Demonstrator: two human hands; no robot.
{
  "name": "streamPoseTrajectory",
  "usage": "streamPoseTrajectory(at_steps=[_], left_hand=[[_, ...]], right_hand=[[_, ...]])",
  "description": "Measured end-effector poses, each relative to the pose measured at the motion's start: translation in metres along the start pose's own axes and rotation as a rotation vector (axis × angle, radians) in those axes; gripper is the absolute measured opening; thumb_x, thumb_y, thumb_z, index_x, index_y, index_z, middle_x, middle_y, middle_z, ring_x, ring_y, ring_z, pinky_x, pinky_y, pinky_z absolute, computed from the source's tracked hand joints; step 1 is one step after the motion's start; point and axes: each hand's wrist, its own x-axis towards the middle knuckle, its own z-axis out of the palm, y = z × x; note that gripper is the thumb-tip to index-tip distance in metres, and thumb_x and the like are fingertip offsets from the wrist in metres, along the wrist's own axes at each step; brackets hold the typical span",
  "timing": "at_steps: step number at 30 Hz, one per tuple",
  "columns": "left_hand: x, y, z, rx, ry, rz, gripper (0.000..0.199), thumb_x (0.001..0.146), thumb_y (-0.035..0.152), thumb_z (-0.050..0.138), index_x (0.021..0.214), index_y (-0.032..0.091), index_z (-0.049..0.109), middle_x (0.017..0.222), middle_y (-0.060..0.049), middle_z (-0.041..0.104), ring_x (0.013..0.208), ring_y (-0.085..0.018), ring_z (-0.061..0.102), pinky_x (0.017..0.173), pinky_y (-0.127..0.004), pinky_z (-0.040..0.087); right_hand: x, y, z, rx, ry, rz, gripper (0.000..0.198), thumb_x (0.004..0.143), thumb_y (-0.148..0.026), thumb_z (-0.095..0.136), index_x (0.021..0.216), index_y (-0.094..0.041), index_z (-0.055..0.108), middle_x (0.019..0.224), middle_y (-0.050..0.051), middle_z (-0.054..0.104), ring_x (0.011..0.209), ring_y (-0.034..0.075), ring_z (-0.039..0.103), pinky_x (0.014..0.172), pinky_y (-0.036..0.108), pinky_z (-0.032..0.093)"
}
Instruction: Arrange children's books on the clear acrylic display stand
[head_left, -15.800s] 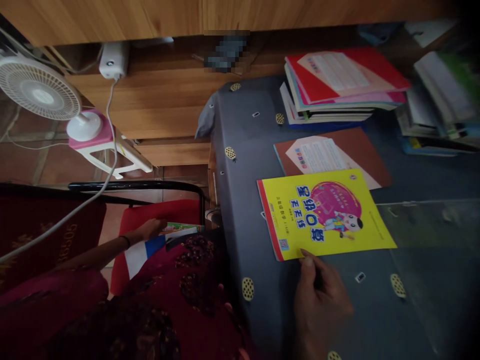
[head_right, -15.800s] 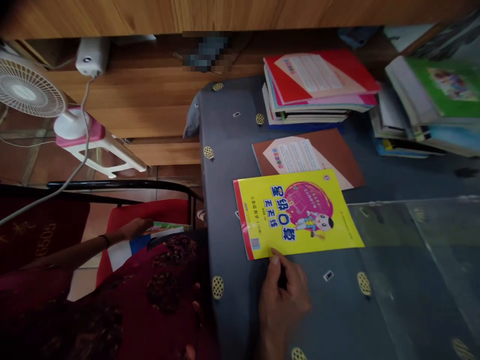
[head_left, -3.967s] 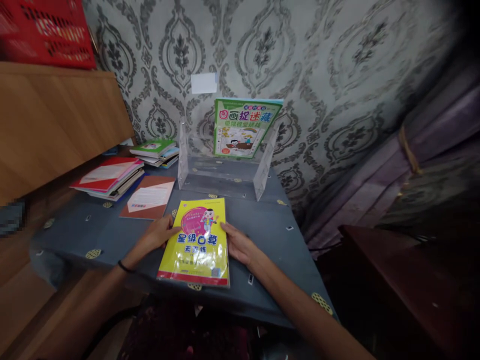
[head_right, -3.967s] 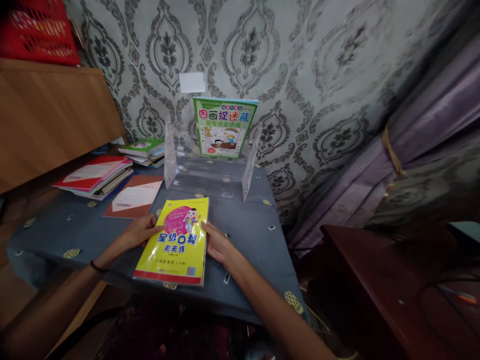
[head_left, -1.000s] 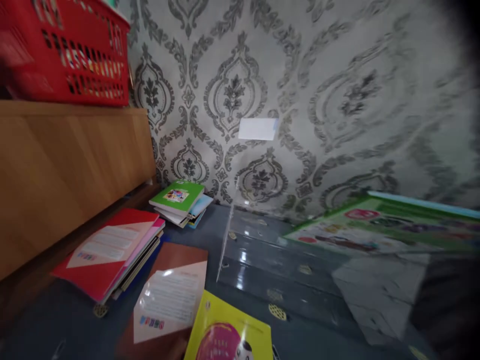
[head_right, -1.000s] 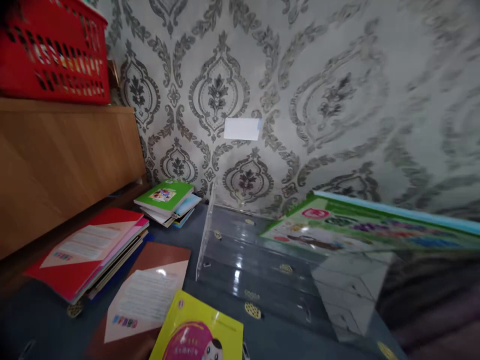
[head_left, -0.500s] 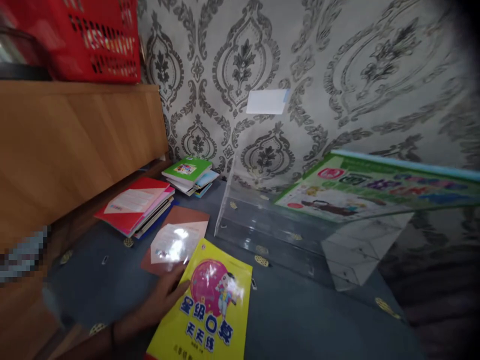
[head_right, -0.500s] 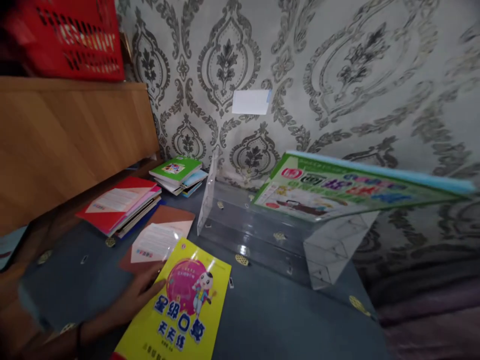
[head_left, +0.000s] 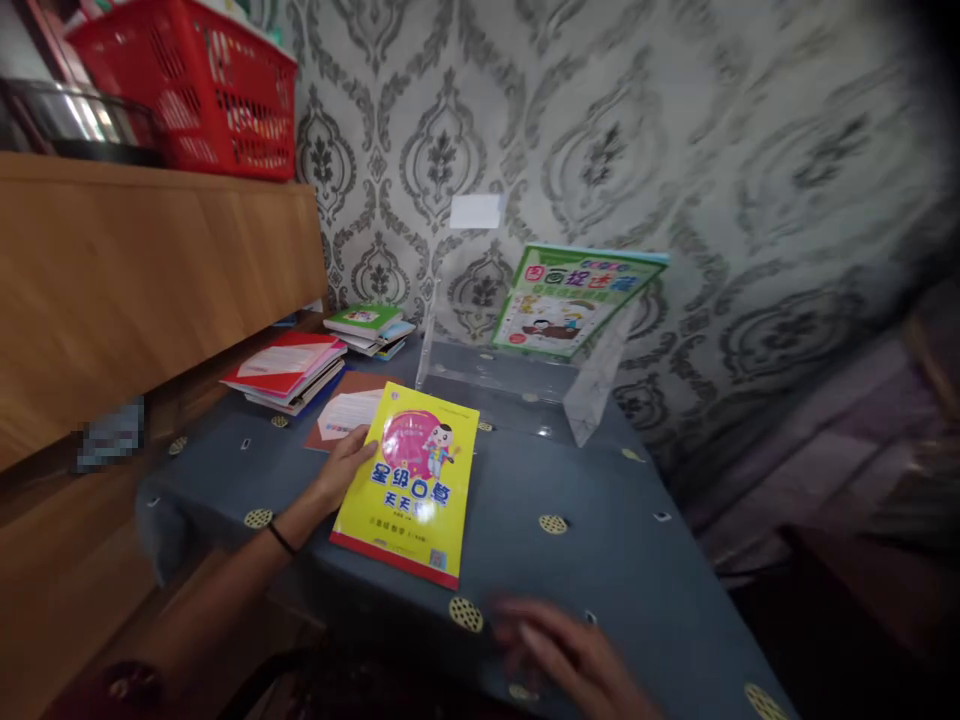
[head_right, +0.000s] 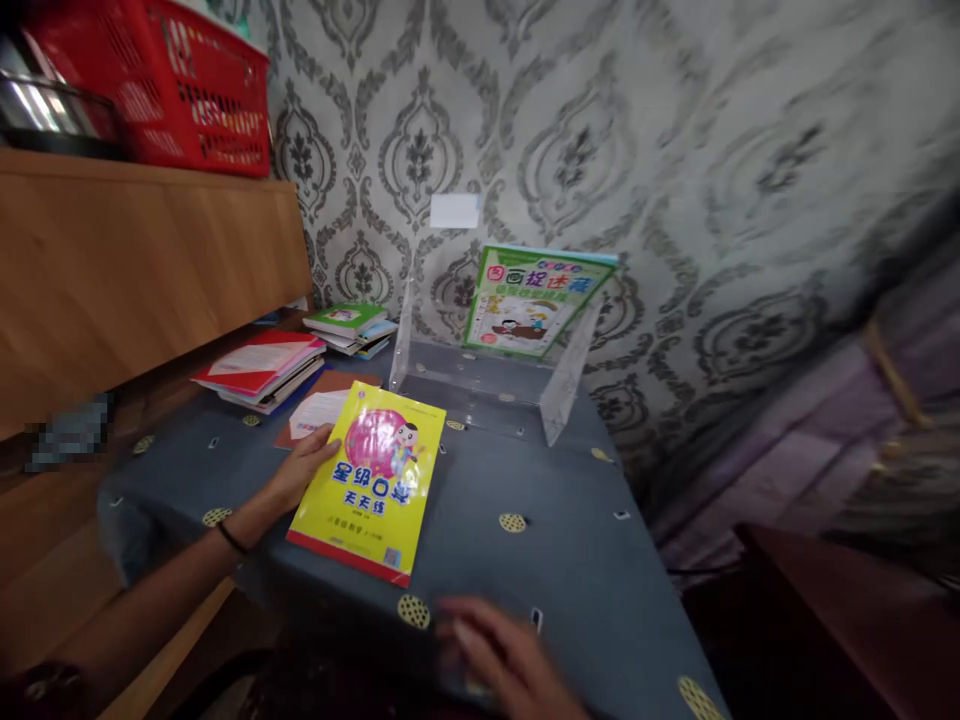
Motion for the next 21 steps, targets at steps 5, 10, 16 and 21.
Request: streamPoseTrajectory(at_steps=[5,10,16,21], left_hand=[[-0.024,0.019,0.019,-0.024,0.003,0.075,0.056,0.066,0.048,0.083,0.106,0.019,0.056,0.084,-0.004,0.075,0.066,-0.021,0.071,0.064,-0.032,0.055],[-0.034,0.021,0.038,-0.036,-0.075,0.1,0.064,0.066,0.047,0.083,0.118,0.019,0.057,0.096,-0.008,0.077,0.076,-0.025,0.074,0.067,-0.034,0.058],[-0.03,0.015,0.032,-0.024,-0.192,-0.044,0.062,0.061,0.037,0.089,0.112,0.013,0.06,0.09,-0.012,0.078,0.073,-0.027,0.074,0.067,-0.035,0.059],[-0.022,-0.003,0.018,0.046,-0.33,-0.241,0.054,0.06,0.032,0.09,0.105,0.014,0.066,0.085,-0.012,0.078,0.065,-0.024,0.073,0.063,-0.033,0.058]], right_hand=[[0.079,-0.03,-0.002,0.341,0.268,-0.123,0.068,0.069,-0.055,0.08,0.128,-0.024,0.063,0.128,0.015,0.068,0.122,0.033,0.063,0.101,0.052,0.052],[0.134,-0.059,0.023,0.823,0.198,-0.113,0.056,0.061,-0.053,0.087,0.101,-0.019,0.068,0.088,0.009,0.079,0.088,0.032,0.076,0.075,0.043,0.062],[0.144,-0.033,0.037,0.776,0.339,-0.123,0.053,0.069,-0.06,0.079,0.1,-0.019,0.064,0.085,0.01,0.079,0.081,0.032,0.076,0.073,0.046,0.062],[0.154,-0.006,0.012,0.399,0.647,-0.097,0.064,0.083,-0.061,0.059,0.13,-0.017,0.055,0.129,0.019,0.067,0.127,0.035,0.058,0.103,0.056,0.048]])
